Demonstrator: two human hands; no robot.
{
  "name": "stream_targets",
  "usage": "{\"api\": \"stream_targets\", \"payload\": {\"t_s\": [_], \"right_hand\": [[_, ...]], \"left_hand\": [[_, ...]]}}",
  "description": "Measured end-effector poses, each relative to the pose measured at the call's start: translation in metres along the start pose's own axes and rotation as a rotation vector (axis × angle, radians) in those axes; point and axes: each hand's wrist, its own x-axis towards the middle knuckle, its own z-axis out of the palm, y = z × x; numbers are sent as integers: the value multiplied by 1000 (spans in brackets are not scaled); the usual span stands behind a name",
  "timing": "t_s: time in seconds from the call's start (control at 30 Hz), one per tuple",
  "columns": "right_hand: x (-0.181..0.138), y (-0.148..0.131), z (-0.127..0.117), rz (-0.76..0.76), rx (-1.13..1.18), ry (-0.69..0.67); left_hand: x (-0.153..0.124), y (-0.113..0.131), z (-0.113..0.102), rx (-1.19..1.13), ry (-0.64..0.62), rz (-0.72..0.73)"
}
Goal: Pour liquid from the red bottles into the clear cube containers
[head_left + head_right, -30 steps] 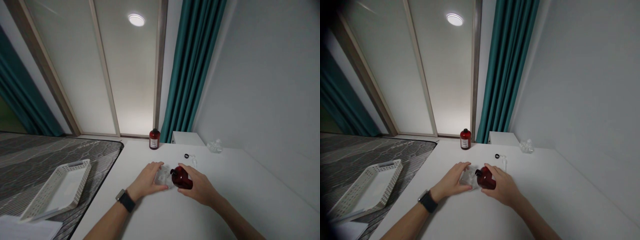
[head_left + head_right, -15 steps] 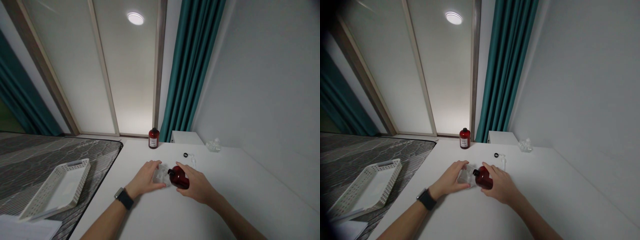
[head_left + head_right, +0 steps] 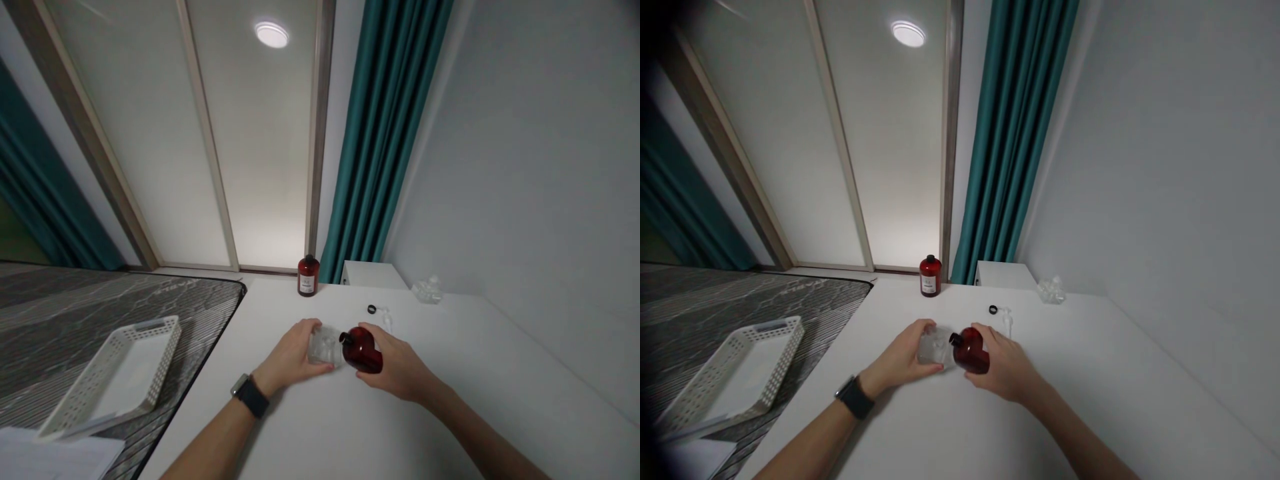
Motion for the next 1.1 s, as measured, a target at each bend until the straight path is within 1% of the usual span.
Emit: {"api": "stream_targets", "payload": {"t_s": [0.13, 0.23, 0.33, 0.43, 0.67, 0.93, 1.1], "right_hand": [[1, 1, 0, -9, -31, -3], [1, 1, 1, -18, -38, -3], [2, 0, 1, -16, -39, 2], [3, -1, 1, -18, -38, -4], [4, -2, 3, -37, -90, -3], [3, -2, -2, -62, -120, -27], [2, -1, -4, -63, -110, -40]], "left_hand": [[-1, -3, 4, 40, 95, -28], [0, -3, 7, 81, 176, 31], [1, -1, 9, 122, 205, 83], [1, 0, 12, 139, 210, 95], [0, -1, 14, 95, 156, 92], [0, 3, 8, 125, 18, 126], [0, 5, 3, 78, -41, 140]]}}
